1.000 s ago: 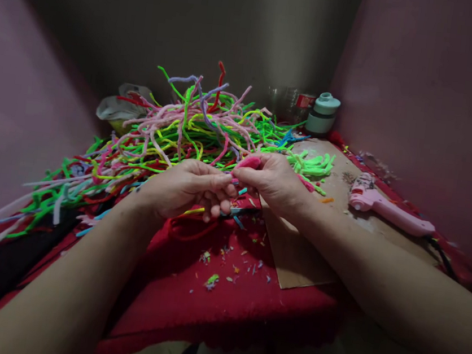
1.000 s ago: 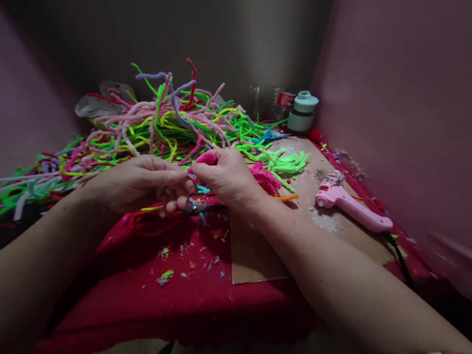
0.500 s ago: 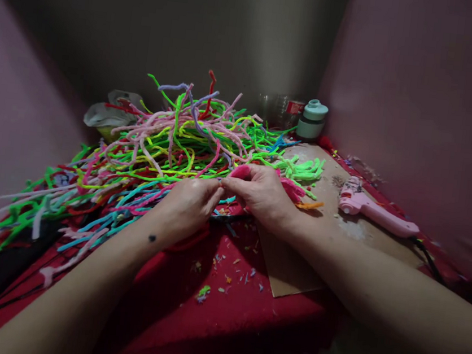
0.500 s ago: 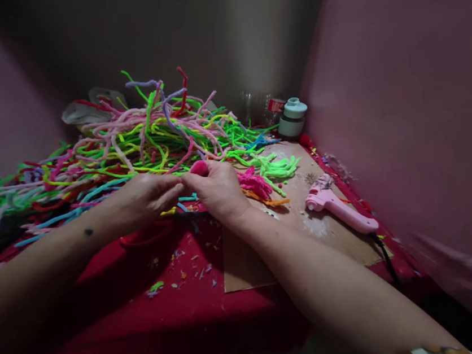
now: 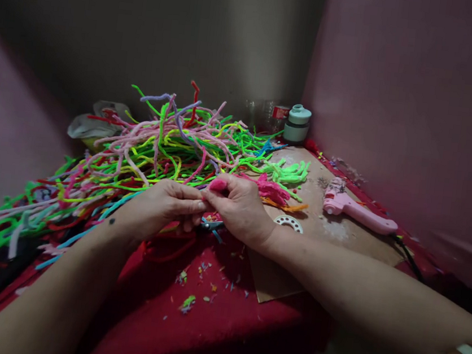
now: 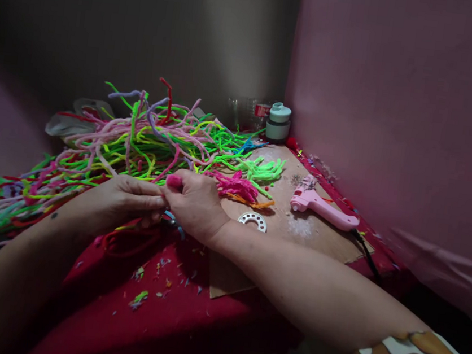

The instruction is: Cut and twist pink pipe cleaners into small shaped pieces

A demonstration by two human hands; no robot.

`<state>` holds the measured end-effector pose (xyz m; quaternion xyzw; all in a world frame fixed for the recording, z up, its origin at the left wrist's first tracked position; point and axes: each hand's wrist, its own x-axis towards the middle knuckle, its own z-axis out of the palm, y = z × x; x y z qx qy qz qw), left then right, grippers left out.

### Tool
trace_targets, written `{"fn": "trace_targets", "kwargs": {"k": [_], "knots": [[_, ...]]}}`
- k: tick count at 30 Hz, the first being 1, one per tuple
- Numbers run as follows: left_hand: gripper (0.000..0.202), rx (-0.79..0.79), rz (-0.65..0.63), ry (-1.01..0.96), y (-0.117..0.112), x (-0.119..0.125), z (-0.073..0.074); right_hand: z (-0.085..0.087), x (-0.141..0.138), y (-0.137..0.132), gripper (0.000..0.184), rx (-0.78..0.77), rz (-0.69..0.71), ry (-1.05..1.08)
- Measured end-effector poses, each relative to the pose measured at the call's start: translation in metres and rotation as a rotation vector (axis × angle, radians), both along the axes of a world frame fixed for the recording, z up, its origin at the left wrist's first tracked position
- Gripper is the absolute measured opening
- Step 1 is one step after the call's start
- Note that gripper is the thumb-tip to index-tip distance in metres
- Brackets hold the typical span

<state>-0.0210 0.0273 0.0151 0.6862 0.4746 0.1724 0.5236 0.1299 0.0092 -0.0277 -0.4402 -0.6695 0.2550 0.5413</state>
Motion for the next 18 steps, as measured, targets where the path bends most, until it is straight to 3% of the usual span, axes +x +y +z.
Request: {"fn": "trace_targets", "kwargs": {"k": [3, 6, 9, 11, 13, 18], "knots": [[0.018, 0.061, 0.042, 0.050, 0.005, -0.003, -0.001, -0.002, -0.002, 0.001, 0.013, -0.004, 0.000, -0.008], [0.016, 0.111, 0.196, -0.053, 0.012, -0.008, -0.004, -0.004, -0.005, -0.002, 0.023, -0.124, 0.015, 0.030], [0.018, 0.106, 0.277, -0.173, 0.019, -0.004, -0.003, -0.003, -0.008, -0.011, 0.040, -0.139, 0.189, -0.093], [0.019, 0.135, 0.236, -0.157, 0.022, 0.008, 0.002, -0.001, -0.009, -0.019, 0.038, -0.034, 0.357, -0.182], [0.020, 0.227, 0.109, -0.067, 0.025, 0.027, 0.007, 0.001, -0.009, -0.024, 0.038, 0.019, 0.449, -0.267], [0.022, 0.338, -0.101, 0.139, 0.045, 0.073, 0.013, -0.001, -0.007, -0.023, 0.036, -0.004, 0.490, -0.344]]}}
